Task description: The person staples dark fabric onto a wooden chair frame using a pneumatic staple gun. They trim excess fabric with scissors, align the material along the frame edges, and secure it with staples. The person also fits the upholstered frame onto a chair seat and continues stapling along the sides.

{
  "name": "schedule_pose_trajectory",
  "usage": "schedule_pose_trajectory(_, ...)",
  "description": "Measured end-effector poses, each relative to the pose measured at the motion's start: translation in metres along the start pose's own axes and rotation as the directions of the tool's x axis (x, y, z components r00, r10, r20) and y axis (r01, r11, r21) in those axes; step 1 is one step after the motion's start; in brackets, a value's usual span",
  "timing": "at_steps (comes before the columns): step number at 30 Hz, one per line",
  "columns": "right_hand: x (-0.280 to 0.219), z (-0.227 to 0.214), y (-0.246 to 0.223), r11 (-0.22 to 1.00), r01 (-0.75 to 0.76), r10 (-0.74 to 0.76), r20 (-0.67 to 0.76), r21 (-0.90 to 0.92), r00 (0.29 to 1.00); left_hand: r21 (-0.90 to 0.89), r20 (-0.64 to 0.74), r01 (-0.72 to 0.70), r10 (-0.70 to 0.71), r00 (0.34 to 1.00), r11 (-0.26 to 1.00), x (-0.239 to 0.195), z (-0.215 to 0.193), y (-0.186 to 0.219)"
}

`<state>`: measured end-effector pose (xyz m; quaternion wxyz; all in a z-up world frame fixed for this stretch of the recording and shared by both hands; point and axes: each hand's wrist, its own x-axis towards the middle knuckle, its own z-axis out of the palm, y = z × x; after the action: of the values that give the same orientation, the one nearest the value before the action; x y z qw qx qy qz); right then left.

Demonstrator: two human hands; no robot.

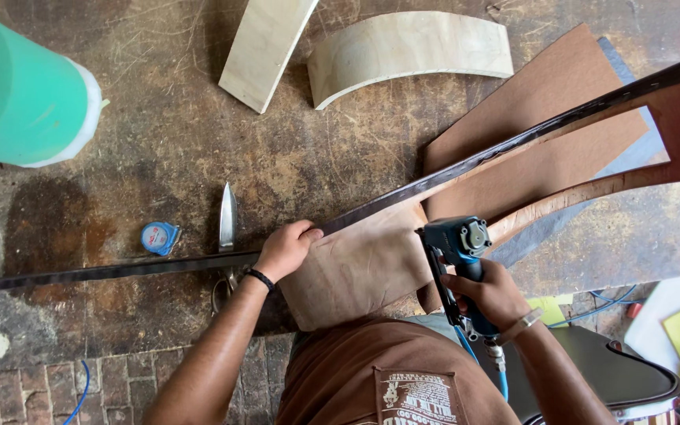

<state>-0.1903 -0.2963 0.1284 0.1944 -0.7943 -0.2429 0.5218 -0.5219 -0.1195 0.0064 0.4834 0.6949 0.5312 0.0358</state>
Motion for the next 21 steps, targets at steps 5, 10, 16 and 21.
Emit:
schedule_pose_trajectory(5,-0.012,-0.013,0.015,0.982,0.083,-0.069,-0.09,0.171,0.994,0.077,-0.12,-0.102,0.111,0.987,0.992,0.038,0.028,0.057)
schedule_pose_trajectory(10,-0.013,-0.019,0.013,0.987,0.16,-0.146,-0.328,0.018,0.933,-0.013,-0.027,-0.074,0.073,0.997,0.997,0.053,0.047,0.086)
schedule_pose_trajectory(16,-0.018,-0.025,-0.002,0.907,0.248,-0.161,-0.265,0.34,0.951,0.142,-0.418,-0.532,0.538,0.732,0.835,0.014,0.051,0.123)
schedule_pose_trajectory(21,-0.022,-0.013,-0.039,0.629,0.374,-0.322,-0.21,0.682,0.923,-0.235,-0.249,-0.706,0.66,0.708,0.668,-0.042,0.074,0.201)
